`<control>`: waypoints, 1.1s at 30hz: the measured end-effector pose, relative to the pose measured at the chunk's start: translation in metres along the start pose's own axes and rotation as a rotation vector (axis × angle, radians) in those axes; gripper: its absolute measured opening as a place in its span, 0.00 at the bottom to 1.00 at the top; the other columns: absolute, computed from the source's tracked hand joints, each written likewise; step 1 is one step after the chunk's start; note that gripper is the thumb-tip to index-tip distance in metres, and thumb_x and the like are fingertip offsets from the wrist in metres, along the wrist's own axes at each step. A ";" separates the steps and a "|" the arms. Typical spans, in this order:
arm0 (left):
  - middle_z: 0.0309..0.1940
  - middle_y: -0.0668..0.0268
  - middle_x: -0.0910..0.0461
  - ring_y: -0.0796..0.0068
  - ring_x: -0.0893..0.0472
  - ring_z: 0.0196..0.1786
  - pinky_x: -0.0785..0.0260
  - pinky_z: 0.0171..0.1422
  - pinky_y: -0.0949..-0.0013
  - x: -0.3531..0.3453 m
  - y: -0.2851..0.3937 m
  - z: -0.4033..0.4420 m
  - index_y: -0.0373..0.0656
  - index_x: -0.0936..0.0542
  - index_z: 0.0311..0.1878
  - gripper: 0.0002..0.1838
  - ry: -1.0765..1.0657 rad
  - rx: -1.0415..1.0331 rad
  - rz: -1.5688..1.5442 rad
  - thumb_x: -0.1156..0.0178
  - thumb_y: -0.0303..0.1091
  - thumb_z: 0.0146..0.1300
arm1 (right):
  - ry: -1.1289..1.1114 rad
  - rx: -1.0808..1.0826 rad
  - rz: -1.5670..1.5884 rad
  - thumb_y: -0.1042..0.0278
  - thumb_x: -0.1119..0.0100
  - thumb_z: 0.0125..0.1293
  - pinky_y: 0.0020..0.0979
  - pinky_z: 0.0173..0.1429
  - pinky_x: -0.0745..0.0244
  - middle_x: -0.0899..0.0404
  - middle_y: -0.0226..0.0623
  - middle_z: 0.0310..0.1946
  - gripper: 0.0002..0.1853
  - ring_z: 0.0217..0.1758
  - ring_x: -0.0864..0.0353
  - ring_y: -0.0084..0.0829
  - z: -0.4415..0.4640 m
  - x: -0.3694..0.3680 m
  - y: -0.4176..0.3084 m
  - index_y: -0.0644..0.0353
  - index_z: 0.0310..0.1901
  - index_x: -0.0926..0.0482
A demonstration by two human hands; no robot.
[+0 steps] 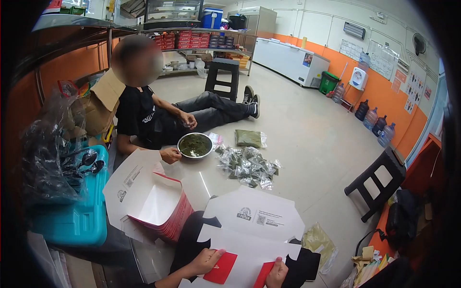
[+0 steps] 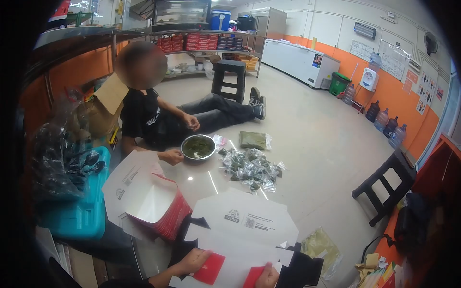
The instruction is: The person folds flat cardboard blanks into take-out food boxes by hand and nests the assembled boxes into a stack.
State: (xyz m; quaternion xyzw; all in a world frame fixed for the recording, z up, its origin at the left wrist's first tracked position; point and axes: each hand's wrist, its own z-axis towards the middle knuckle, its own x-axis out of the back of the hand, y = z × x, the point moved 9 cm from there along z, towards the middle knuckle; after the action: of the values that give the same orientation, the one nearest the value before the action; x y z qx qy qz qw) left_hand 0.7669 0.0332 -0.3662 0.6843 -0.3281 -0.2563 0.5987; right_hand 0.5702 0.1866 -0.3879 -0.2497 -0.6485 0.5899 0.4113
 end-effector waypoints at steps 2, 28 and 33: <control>0.19 0.68 0.27 0.86 0.27 0.23 0.30 0.27 0.78 -0.002 -0.004 0.002 0.33 0.25 0.28 0.26 -0.004 -0.011 -0.016 0.57 0.47 0.71 | 0.138 0.158 -0.146 0.56 0.53 0.69 0.32 0.18 0.52 0.42 0.29 0.07 0.29 0.13 0.47 0.22 -0.003 0.006 -0.024 0.60 0.10 0.39; 0.12 0.62 0.36 0.77 0.36 0.17 0.40 0.26 0.70 -0.034 -0.005 -0.009 0.35 0.20 0.37 0.22 -0.338 -0.078 0.222 0.53 0.45 0.70 | -0.008 0.143 -0.174 0.52 0.67 0.74 0.28 0.21 0.47 0.38 0.29 0.09 0.30 0.16 0.40 0.18 0.018 0.010 -0.016 0.64 0.16 0.36; 0.12 0.62 0.37 0.79 0.38 0.17 0.41 0.24 0.71 -0.032 -0.007 -0.011 0.35 0.20 0.41 0.20 -0.336 -0.059 0.198 0.52 0.43 0.69 | -0.060 0.098 -0.233 0.53 0.66 0.73 0.30 0.20 0.48 0.38 0.30 0.08 0.31 0.14 0.41 0.19 0.017 0.002 -0.010 0.67 0.16 0.34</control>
State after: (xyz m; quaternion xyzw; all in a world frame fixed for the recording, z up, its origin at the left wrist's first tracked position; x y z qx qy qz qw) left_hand 0.7548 0.0649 -0.3732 0.5786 -0.4814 -0.3164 0.5774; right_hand 0.5563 0.1769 -0.3766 -0.1344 -0.6555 0.5764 0.4691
